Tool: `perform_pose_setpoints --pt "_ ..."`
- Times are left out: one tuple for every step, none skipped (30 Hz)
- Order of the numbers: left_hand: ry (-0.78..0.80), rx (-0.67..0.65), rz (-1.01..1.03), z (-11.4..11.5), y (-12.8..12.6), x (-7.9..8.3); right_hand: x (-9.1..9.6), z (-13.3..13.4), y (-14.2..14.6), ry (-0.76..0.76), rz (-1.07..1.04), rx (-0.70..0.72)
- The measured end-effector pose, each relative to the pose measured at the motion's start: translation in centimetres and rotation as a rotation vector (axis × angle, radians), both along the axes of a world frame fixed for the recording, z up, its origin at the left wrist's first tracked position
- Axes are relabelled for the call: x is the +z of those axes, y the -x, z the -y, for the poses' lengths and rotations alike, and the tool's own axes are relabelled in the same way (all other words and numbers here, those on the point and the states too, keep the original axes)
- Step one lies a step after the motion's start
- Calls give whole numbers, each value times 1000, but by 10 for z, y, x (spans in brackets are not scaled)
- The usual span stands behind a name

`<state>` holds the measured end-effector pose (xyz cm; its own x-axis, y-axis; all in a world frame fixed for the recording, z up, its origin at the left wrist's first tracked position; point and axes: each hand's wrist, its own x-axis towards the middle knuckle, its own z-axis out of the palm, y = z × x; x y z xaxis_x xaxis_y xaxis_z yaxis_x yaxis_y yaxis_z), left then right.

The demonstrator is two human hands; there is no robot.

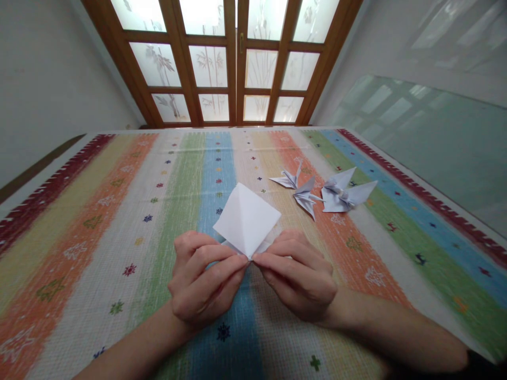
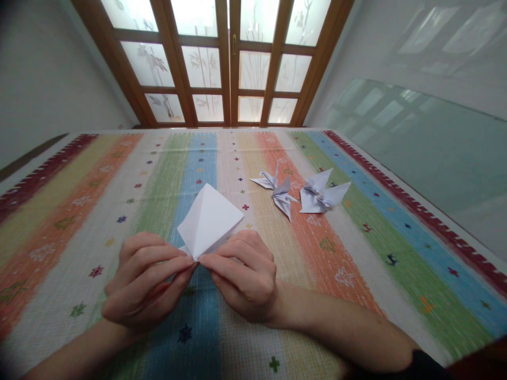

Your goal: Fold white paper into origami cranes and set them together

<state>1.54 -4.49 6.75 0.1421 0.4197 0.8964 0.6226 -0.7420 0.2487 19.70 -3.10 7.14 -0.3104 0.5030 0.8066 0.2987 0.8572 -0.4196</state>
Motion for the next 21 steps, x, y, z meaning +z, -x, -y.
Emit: perform_pose_setpoints --pt "1 -4 -8 0 0 0 0 0 0 -4 1 -1" --pt "5 -9 -15 0 0 0 1 0 0 -7 3 -1" --pt "9 -12 -21 0 0 0 1 0 0 -10 8 2" --pt "11 -15 -27 1 0 0 1 -1 0 -15 14 6" --pt "12 -16 -32 1 0 0 0 -1 0 -21 19 9" --pt "14 -14 -37 1 0 -1 0 -1 0 -29 20 10" --pt "14 -9 -42 1 -1 -1 0 -1 0 -35 20 9" --pt "16 -3 -44 1 -1 -1 -1 -1 0 -37 20 6" --pt "18 1 -39 1 -2 -2 -1 -1 0 -35 19 2" --pt "22 4 -29 1 -2 -2 -2 -1 0 -30 18 -2" --pt "26 5 -18 1 -3 -3 -2 0 1 -25 17 -7" --pt "30 5 -6 1 -3 -4 -2 0 1 -21 13 -14" --pt "35 2 7 0 -4 -4 -2 0 1 -18 11 -22" --pt "40 -1 21 0 -4 -5 -2 0 1 -16 10 -29" --pt "47 -4 36 -1 -4 -5 -2 0 1 -16 10 -34" --pt "59 -10 53 -1 -5 -6 -3 0 1 -15 10 -37" --pt "74 -19 70 -1 -5 -6 -3 0 1 -14 13 -36" --pt "92 -30 83 -2 -5 -6 -4 0 1 -12 18 -32" --pt "110 -42 90 -2 -5 -6 -4 0 2 -9 23 -25" --pt "125 -53 88 -1 -5 -6 -5 0 2 -8 22 -21" --pt "133 -61 80 -1 -4 -6 -5 -1 2 -7 16 -26"
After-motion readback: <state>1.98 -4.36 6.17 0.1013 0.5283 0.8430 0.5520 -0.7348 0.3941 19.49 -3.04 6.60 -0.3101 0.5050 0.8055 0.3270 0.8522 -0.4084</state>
